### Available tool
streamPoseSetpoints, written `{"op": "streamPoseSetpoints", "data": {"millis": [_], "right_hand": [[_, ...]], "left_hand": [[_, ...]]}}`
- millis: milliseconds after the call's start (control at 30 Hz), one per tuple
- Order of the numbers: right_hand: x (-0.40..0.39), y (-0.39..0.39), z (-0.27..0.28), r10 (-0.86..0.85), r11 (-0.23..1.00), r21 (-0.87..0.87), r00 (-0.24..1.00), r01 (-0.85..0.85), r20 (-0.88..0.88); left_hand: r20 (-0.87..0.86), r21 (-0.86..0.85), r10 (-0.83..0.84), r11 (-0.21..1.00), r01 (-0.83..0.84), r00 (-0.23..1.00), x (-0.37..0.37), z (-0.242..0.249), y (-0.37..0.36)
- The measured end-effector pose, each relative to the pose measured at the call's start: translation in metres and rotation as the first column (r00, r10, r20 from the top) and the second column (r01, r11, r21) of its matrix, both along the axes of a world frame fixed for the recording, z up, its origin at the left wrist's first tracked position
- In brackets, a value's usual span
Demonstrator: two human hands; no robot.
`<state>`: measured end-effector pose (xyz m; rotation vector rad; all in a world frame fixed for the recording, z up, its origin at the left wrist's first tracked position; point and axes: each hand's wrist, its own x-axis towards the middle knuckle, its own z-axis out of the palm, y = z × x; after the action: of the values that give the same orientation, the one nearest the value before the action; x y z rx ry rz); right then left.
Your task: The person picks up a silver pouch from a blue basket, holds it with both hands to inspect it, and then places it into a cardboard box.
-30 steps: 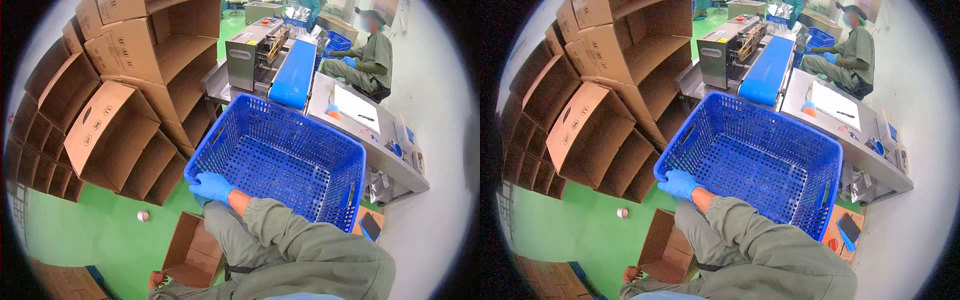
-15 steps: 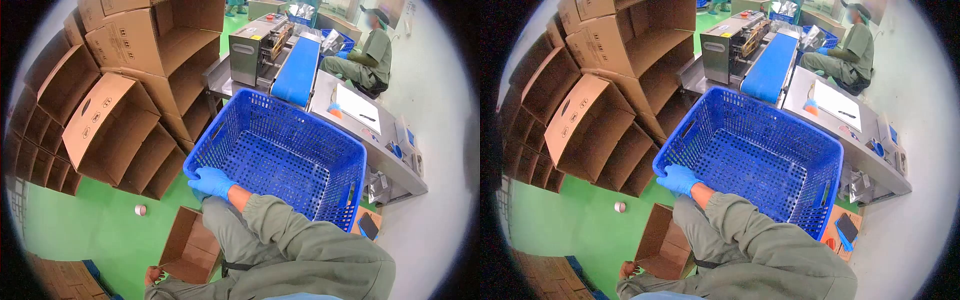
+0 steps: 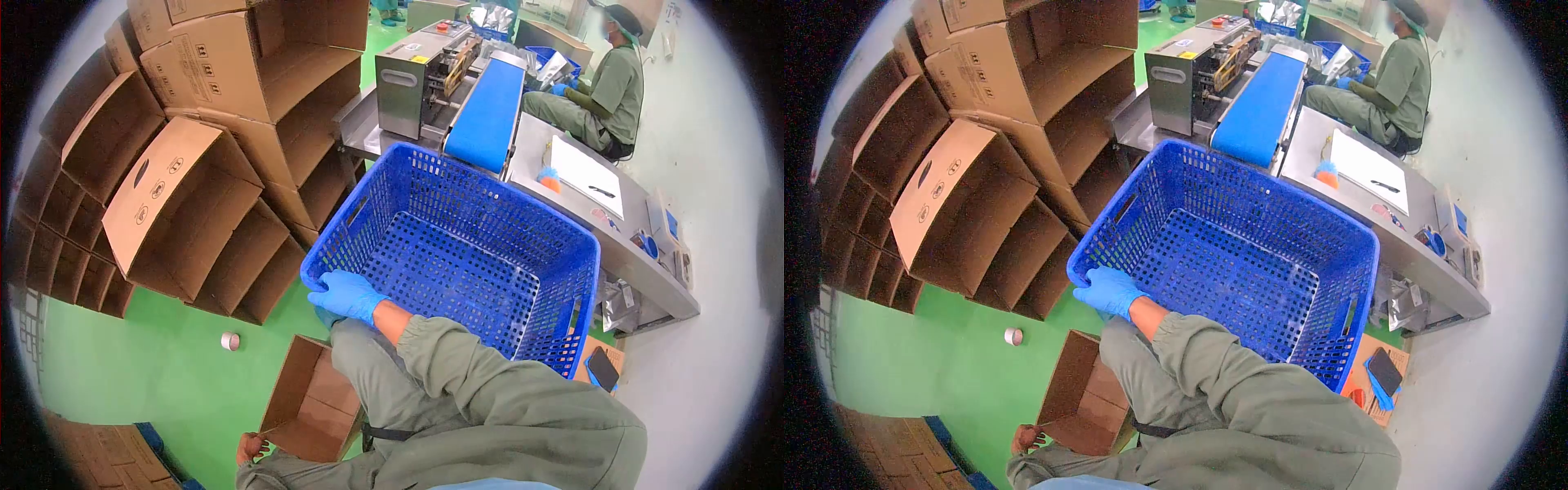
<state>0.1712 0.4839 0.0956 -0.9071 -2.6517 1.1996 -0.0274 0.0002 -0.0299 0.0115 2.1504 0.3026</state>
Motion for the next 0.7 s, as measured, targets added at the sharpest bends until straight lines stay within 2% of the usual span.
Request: {"op": "streamPoseSetpoints", "data": {"millis": [433,500,700], "right_hand": [[0.000,0.001,-0.002,0.020,1.000,-0.017,1.000,-0.020,0.010],[0.000,0.002,-0.002,0.023,1.000,-0.004,1.000,-0.023,0.004],[0.000,0.001,-0.002,0.012,1.000,-0.001,1.000,-0.012,-0.011]], "left_hand": [[0.003,0.022,0.020,1.000,-0.021,1.000,0.004,0.008,0.005],[0.040,0.116,0.118,0.986,-0.122,0.992,0.000,-0.002,-0.003],[-0.012,0.061,0.031,0.998,-0.030,0.999,-0.002,-0.005,-0.004]]}}
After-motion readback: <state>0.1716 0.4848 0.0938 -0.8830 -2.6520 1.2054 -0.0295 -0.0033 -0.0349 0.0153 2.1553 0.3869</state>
